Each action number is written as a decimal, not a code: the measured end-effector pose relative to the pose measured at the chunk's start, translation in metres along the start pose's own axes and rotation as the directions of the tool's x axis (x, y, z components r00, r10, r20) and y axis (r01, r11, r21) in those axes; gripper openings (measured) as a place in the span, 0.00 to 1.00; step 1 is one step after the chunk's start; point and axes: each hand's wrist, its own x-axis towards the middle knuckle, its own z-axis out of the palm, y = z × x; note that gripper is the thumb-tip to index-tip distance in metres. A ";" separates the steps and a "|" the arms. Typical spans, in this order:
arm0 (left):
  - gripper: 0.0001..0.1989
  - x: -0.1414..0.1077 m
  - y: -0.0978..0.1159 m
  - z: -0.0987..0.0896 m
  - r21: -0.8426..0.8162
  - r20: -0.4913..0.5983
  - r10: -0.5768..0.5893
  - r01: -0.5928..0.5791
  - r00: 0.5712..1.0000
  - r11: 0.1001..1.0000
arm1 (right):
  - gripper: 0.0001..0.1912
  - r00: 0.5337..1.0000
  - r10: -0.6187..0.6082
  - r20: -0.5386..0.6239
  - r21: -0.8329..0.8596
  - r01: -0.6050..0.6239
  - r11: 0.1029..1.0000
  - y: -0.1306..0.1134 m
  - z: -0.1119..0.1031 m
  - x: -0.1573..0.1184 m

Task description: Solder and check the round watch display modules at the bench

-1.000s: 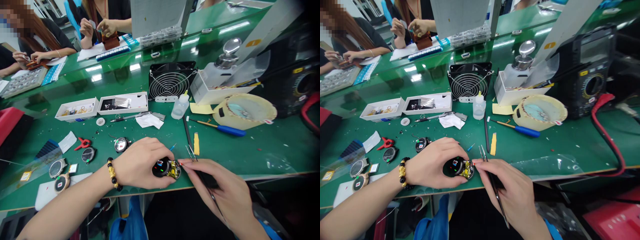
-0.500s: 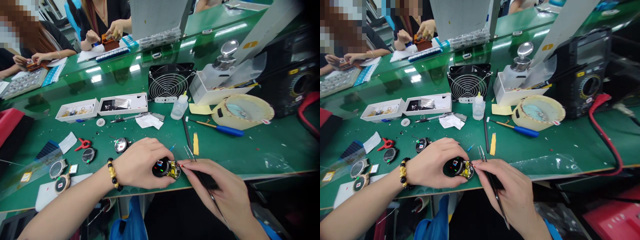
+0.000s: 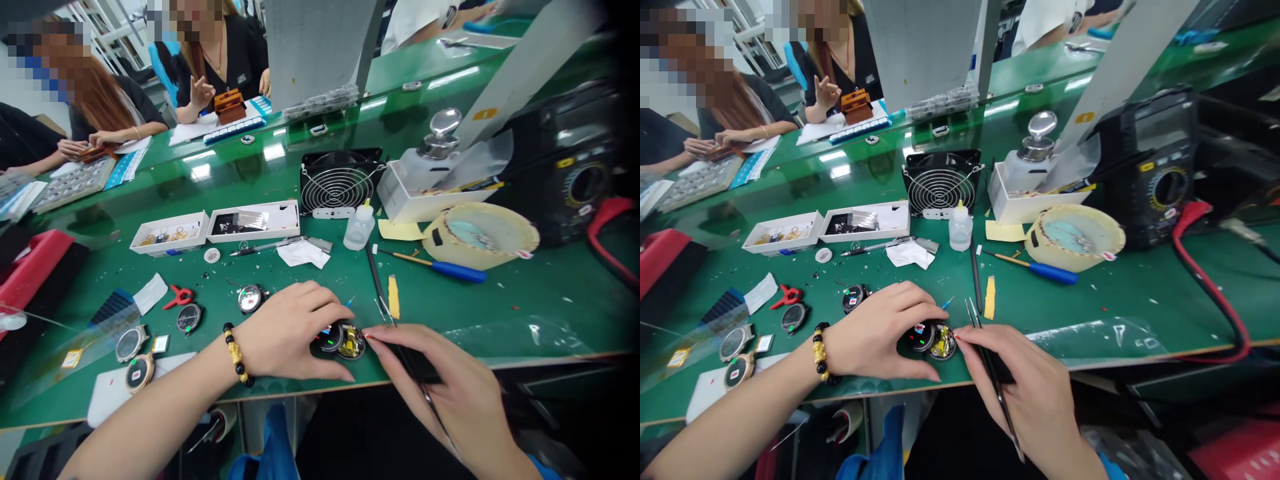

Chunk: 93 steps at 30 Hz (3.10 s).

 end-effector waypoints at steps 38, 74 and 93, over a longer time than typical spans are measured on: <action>0.23 -0.001 0.008 -0.023 0.196 -0.620 0.139 -0.019 0.772 0.980 | 0.22 0.962 0.045 0.269 0.040 -0.058 0.997 0.015 -0.025 0.043; 0.27 0.000 -0.017 -0.017 0.027 -0.733 -0.129 0.218 0.668 0.976 | 0.27 0.760 0.272 0.590 0.663 -0.648 0.375 -0.017 0.060 0.137; 0.24 0.002 0.006 -0.034 -0.532 -0.659 -0.532 0.170 0.532 0.829 | 0.31 0.676 0.097 0.731 0.656 -0.734 0.176 -0.026 0.035 0.148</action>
